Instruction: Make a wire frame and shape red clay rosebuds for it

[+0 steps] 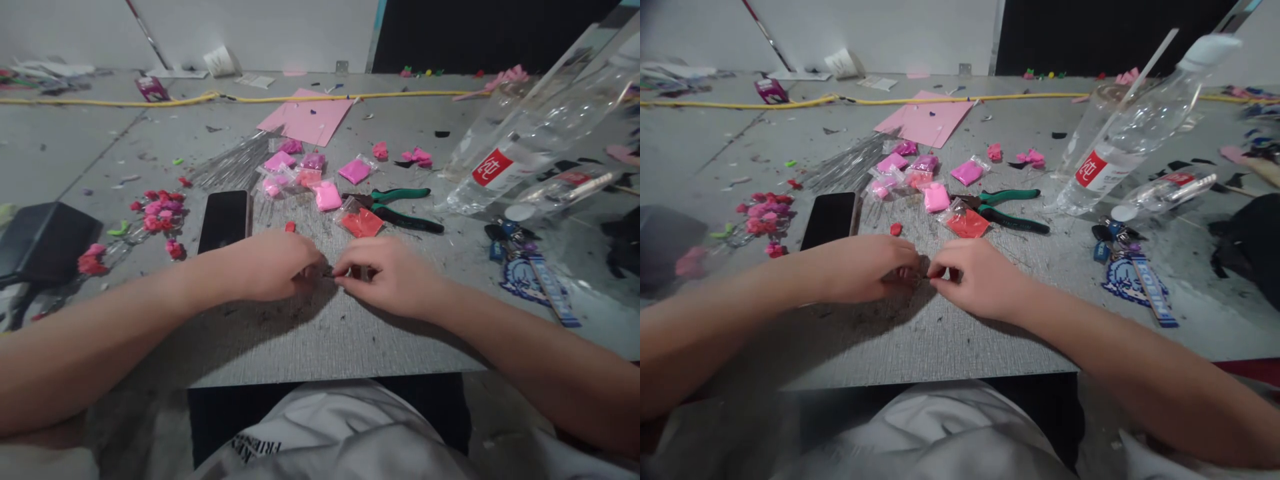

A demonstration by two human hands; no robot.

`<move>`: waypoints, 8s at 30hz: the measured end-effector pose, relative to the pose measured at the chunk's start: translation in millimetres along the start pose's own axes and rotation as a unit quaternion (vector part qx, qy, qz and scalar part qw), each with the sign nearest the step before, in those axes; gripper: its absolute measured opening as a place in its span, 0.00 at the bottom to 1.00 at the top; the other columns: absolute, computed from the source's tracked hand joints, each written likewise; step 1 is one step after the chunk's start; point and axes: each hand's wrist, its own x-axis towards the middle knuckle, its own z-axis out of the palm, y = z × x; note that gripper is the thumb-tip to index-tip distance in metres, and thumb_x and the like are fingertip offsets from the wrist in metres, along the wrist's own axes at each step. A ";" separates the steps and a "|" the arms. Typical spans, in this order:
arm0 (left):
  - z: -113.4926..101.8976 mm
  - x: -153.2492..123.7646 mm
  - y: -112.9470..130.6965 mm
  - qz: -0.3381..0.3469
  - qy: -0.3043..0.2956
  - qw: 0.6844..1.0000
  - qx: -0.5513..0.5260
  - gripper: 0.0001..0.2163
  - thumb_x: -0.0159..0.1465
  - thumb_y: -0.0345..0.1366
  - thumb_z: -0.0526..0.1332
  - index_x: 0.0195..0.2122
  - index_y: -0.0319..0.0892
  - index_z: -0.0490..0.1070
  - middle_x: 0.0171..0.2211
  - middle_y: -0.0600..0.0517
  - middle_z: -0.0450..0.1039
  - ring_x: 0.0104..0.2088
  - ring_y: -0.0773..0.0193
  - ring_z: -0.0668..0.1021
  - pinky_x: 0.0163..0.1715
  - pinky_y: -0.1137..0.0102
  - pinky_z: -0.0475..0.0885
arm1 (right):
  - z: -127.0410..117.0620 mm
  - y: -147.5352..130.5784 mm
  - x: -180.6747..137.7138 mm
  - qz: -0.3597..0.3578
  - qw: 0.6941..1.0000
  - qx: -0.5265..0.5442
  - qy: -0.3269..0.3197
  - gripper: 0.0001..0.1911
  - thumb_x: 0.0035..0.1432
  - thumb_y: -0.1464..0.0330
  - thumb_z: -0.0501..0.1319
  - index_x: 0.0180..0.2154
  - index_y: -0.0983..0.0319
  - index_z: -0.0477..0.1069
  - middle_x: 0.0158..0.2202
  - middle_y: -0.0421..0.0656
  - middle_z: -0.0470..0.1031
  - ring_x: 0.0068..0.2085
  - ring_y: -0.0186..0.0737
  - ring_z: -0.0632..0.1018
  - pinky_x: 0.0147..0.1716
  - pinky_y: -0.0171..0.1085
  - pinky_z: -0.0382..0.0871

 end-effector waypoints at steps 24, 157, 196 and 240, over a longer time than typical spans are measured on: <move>12.6 13.2 20.8 -0.089 0.108 0.772 -0.620 0.09 0.69 0.36 0.63 0.32 0.40 0.73 0.27 0.54 0.68 0.26 0.70 0.72 0.27 0.73 0.74 | -8.4 9.2 -3.7 -0.141 0.941 -0.234 0.202 0.10 0.65 0.71 0.63 0.48 0.59 0.79 0.46 0.48 0.83 0.47 0.52 0.77 0.49 0.54 0.69; 46.2 28.7 14.2 -0.075 0.263 0.725 -0.632 0.07 0.58 0.30 0.76 0.37 0.40 0.84 0.32 0.52 0.84 0.30 0.69 0.82 0.32 0.77 0.78 | -9.6 21.9 2.6 0.101 0.985 0.106 0.091 0.05 0.61 0.72 0.66 0.39 0.64 0.80 0.26 0.39 0.77 0.25 0.33 0.74 0.25 0.34 0.66; 43.5 19.2 25.5 -0.020 0.334 0.765 -0.550 0.08 0.64 0.32 0.72 0.44 0.48 0.87 0.38 0.51 0.86 0.36 0.64 0.85 0.39 0.73 0.82 | -8.7 13.6 1.4 0.190 0.911 0.353 0.096 0.02 0.64 0.68 0.67 0.38 0.55 0.75 0.26 0.36 0.77 0.27 0.35 0.78 0.26 0.35 0.76; 43.7 24.2 15.1 -0.068 0.252 0.688 -0.677 0.08 0.57 0.35 0.77 0.38 0.43 0.85 0.33 0.51 0.84 0.31 0.65 0.83 0.34 0.71 0.80 | -5.1 21.1 -2.4 0.151 0.936 0.301 0.105 0.02 0.68 0.66 0.65 0.41 0.56 0.74 0.31 0.37 0.79 0.29 0.33 0.79 0.29 0.34 0.76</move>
